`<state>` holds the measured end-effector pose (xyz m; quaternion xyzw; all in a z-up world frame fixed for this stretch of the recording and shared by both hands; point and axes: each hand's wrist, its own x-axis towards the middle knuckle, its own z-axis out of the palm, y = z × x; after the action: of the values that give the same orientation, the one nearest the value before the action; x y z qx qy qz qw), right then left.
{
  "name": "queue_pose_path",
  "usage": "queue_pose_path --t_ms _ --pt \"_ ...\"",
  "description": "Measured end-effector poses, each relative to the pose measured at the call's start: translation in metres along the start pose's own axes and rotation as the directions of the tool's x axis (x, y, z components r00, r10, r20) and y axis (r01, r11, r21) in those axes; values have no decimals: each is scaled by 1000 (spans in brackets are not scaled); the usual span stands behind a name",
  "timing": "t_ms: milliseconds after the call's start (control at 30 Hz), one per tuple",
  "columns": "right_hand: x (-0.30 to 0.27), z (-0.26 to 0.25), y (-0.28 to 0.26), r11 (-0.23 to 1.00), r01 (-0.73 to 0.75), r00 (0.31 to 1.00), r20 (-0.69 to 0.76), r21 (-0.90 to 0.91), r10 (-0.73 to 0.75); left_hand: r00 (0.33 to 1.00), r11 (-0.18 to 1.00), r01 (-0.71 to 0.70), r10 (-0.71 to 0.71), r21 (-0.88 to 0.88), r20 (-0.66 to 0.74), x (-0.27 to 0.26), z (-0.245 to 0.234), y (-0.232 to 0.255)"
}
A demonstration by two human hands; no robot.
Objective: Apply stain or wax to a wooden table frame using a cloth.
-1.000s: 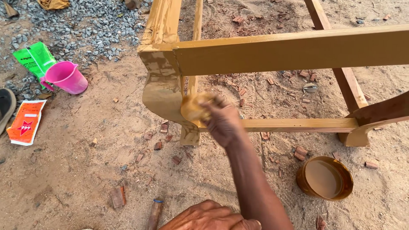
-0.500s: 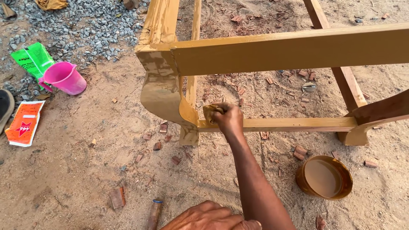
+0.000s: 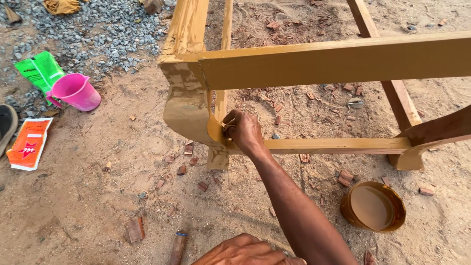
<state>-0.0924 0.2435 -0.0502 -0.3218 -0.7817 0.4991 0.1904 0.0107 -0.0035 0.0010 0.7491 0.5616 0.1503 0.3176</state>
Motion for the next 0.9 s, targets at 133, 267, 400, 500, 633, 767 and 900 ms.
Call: queue_pose_path --t_ms 133,267,400,500,633,767,900 --pt "-2 -23 4 973 -9 1000 31 229 2 1000 1000 -25 25 -9 -11 3 6 -1" --pt "4 -38 20 842 -58 993 -52 537 101 999 999 29 -29 29 20 2 6 -4" --pt "-3 -18 33 745 -185 975 24 641 222 998 994 -9 3 105 58 4 5 -4" --pt "-12 -4 30 813 -192 980 71 549 183 999 999 -34 33 28 37 2 9 -8" --pt "-9 -5 32 829 -104 990 -19 550 137 998 994 -63 61 84 21 -1 8 -9" --pt "-10 2 35 870 39 998 -69 491 -6 997 999 -31 28 41 73 2 -5 4" --pt "-5 -7 41 868 25 978 -191 497 81 999 998 -40 39 49 15 0 4 1"
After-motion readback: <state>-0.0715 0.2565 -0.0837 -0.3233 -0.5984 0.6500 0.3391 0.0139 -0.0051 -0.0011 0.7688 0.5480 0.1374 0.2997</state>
